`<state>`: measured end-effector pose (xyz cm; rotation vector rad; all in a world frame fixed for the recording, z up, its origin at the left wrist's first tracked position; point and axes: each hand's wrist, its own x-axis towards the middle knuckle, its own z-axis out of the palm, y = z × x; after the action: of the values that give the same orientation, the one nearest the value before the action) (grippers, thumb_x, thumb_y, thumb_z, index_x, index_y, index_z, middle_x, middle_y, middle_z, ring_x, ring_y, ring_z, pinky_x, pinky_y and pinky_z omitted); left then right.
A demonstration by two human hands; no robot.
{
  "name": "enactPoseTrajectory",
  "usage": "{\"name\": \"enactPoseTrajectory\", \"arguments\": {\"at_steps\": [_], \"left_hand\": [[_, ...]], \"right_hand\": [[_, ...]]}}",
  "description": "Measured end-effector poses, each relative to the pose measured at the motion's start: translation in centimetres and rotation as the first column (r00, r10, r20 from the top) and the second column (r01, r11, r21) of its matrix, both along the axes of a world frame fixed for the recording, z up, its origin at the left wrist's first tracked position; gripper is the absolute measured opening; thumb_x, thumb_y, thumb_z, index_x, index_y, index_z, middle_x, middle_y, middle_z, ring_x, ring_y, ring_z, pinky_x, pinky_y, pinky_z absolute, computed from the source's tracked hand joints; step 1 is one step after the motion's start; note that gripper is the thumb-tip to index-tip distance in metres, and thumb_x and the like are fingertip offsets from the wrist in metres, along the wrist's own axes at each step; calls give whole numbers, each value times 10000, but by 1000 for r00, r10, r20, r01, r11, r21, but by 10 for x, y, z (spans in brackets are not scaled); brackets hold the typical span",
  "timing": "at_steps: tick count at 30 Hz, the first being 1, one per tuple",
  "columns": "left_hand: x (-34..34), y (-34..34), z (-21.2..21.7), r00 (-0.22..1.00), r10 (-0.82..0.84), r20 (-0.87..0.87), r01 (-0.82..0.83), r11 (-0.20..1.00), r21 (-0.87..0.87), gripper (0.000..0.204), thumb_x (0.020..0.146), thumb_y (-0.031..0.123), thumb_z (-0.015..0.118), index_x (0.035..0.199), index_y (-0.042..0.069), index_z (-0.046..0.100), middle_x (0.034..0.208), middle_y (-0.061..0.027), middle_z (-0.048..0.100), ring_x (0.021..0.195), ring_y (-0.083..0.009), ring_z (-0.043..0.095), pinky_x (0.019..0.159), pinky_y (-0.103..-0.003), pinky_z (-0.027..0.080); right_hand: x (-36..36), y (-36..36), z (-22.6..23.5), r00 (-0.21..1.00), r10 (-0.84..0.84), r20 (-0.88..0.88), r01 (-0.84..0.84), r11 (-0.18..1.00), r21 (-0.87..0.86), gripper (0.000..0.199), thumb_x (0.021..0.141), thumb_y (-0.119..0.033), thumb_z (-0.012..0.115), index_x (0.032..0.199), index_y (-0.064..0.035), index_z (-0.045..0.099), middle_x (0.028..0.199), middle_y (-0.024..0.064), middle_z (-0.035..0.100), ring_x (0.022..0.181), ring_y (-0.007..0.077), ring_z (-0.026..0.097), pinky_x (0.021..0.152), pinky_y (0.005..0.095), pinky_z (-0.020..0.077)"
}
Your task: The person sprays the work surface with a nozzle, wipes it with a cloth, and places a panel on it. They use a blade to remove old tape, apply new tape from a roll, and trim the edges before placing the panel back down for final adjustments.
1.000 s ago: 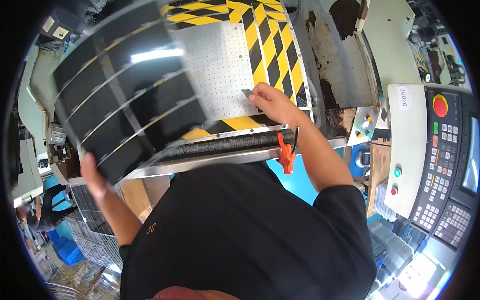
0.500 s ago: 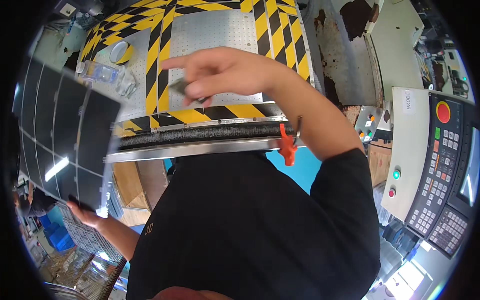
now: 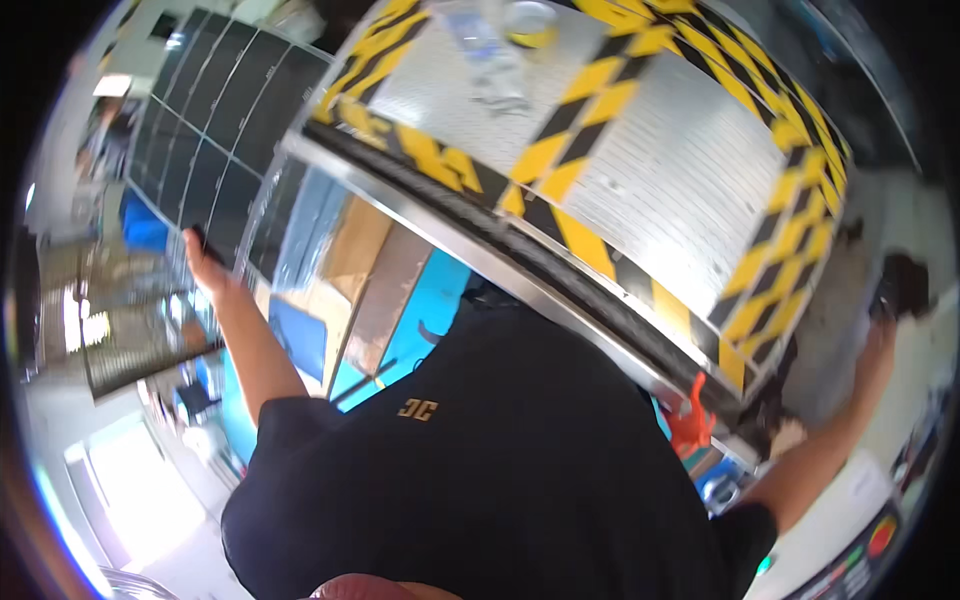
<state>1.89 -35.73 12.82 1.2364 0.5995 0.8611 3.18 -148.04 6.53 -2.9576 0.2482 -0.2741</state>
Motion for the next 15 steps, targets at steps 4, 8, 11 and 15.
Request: {"name": "enactPoseTrajectory", "arguments": {"at_steps": [4,8,11,15], "left_hand": [[-73,61,-29,987,139,-80,-146,986,-86,380,1044,337,543,1265,36,611,1226,-118,678,1113,-275,655,959,-426,536],[-126,132,-107,960,238,-146,-274,905,-324,442,989,344,623,1324,56,589,1310,-119,653,1150,-272,646,994,-413,517],[-159,170,-120,944,133,-303,-196,962,-188,465,937,344,667,1328,105,589,1263,-67,664,1064,-213,659,883,-416,559],[-130,148,-137,882,86,-462,-211,952,-224,506,1012,399,557,1380,53,529,1410,-128,550,1194,-244,594,956,-330,517]], "right_hand": [[-23,41,-22,862,-408,-299,495,804,329,446,1027,-406,560,1329,-78,590,958,28,657,831,140,636,638,287,511],[-49,31,-56,979,-170,-111,184,973,137,399,1031,-363,552,1287,-63,613,1132,148,686,1065,295,648,911,380,507],[-24,140,-48,906,-322,-274,336,942,5,393,1023,-351,512,1293,-90,625,1200,189,686,1113,406,647,939,480,504],[-8,243,-13,980,-175,-89,186,975,124,240,939,-265,612,1126,-128,673,1077,167,716,982,427,671,841,511,522]]}}
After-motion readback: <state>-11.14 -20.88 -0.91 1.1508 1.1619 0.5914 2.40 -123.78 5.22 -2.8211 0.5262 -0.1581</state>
